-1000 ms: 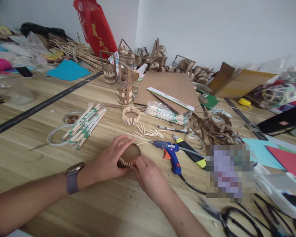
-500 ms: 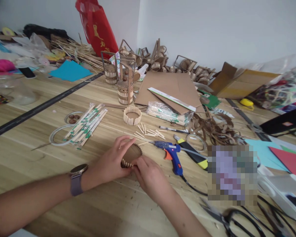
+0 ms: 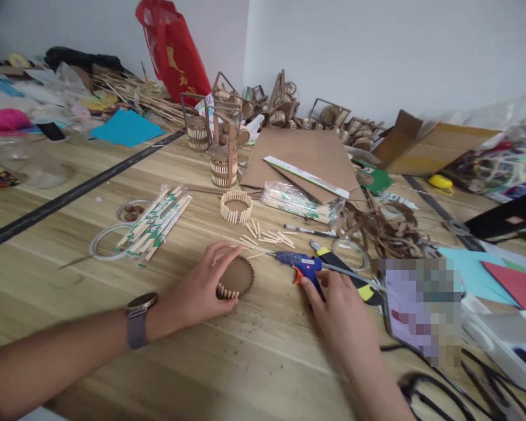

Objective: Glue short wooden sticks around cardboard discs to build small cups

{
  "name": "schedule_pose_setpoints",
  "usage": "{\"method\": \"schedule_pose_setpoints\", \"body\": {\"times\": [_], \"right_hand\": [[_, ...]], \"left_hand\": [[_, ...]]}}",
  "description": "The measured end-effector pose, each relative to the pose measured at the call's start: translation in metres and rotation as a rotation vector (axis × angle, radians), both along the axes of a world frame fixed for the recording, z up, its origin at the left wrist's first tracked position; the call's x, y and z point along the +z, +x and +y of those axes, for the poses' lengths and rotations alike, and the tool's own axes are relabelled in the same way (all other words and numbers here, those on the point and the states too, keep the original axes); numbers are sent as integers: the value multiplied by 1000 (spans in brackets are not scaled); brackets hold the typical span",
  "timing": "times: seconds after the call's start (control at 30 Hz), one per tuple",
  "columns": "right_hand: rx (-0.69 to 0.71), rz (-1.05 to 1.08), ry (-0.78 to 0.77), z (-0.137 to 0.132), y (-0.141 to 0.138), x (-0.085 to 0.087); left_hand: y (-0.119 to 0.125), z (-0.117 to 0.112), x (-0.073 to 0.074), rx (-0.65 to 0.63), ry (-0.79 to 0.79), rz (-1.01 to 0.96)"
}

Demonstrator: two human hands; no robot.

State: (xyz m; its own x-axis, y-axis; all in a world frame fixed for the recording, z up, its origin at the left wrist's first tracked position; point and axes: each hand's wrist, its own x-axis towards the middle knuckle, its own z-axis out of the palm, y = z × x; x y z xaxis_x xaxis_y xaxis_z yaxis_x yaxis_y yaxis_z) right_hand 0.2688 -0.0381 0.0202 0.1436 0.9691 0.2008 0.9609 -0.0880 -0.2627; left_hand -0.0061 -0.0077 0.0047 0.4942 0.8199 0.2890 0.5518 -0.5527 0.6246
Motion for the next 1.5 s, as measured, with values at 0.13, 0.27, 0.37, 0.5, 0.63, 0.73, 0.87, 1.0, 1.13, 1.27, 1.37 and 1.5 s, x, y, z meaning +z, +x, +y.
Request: {"method": "schedule_pose_setpoints", "body": {"times": [0.13, 0.27, 0.37, 0.5, 0.63, 0.73, 0.87, 1.0, 1.13, 1.27, 1.37, 1.5], "right_hand": [[-54, 1, -105, -2, 3, -12], [-13, 81, -87, 0, 5, -11], [-55, 200, -61, 0, 6, -3], [-67, 693, -141, -4, 3, 11], [-48, 1159, -249, -11, 2, 19], [-61, 1282, -317, -19, 1, 18], [-20, 1199, -332, -28, -9, 14], [64, 1004, -291, -30, -21, 17], [202, 793, -307, -26, -22, 16], [275, 660, -270, -25, -20, 6], [302, 601, -297, -26, -21, 1], [384, 532, -303, -24, -24, 4]], "left_hand": [[0, 0, 0, -6, 12, -5], [-1, 0, 0, -11, 15, 9], [-2, 0, 0, -14, 26, 14], [-2, 0, 0, -9, 28, 22], [-2, 0, 1, -8, 20, 26], [-2, 0, 1, -16, 26, 27], [-2, 0, 2, -17, 18, 19], [-2, 0, 2, -14, 12, 9], [-2, 0, 2, -5, -8, 1], [-2, 0, 2, -12, -7, -10], [-2, 0, 2, -13, -4, -10], [-2, 0, 2, -9, -3, -4]]}}
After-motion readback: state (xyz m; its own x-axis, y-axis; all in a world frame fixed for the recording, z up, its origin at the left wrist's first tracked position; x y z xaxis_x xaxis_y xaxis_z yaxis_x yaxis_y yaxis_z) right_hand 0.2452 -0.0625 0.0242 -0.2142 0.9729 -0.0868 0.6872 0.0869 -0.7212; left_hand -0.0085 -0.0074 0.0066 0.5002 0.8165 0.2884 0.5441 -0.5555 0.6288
